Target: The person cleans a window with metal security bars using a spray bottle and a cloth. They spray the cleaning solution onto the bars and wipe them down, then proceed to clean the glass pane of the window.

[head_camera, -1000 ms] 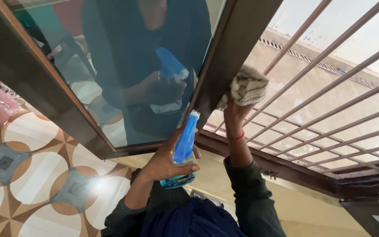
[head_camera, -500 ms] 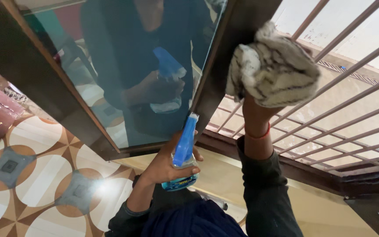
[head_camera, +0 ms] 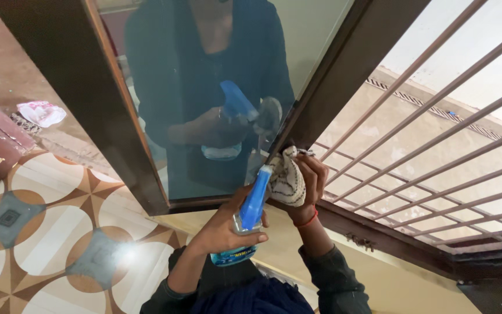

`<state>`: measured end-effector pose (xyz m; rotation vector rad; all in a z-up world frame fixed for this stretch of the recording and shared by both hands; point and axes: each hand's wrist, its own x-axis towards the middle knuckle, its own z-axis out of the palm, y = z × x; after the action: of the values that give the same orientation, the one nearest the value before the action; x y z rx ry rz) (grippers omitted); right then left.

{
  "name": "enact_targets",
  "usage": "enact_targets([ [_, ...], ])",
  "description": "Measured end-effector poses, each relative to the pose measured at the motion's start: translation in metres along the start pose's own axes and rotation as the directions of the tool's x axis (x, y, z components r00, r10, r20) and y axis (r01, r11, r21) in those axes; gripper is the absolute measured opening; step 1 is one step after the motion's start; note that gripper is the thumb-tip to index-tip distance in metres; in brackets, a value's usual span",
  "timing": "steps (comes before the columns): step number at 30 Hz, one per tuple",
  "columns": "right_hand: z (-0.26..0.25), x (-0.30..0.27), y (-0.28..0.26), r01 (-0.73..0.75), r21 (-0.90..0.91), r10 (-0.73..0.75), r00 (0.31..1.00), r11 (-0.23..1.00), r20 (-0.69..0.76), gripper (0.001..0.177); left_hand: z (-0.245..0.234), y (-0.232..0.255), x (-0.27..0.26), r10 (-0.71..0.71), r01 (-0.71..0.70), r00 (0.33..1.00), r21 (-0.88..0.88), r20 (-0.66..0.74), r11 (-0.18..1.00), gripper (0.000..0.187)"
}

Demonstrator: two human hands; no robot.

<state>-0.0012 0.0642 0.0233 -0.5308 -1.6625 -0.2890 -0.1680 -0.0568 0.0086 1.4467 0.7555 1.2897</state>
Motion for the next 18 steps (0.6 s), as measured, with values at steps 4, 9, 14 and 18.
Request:
enact_targets([
  [4,-0.007,0.005,0.009,-0.021,-0.028,0.021,0.999,0.999,0.025,0.040,0.000,0.003,-0.005,-0.029,0.029,1.000,0.039,0.006,0.999,0.105],
  [9,-0.003,0.081,0.031,0.047,0.188,-0.021,0.990,0.981,-0.138,0.058,0.002,0.003,-0.012,-0.023,0.023,0.999,0.013,0.028,1.000,0.101],
  [14,-0.006,0.162,0.012,0.085,0.108,-0.053,0.963,0.991,-0.266,0.049,0.002,0.002,-0.021,-0.074,0.074,0.997,0.061,-0.008,0.995,0.102],
  [18,-0.002,0.183,0.000,0.089,-0.136,-0.125,0.948,0.987,-0.293,0.040,-0.001,-0.001,-0.029,-0.092,0.093,0.995,0.035,-0.041,0.995,0.096],
])
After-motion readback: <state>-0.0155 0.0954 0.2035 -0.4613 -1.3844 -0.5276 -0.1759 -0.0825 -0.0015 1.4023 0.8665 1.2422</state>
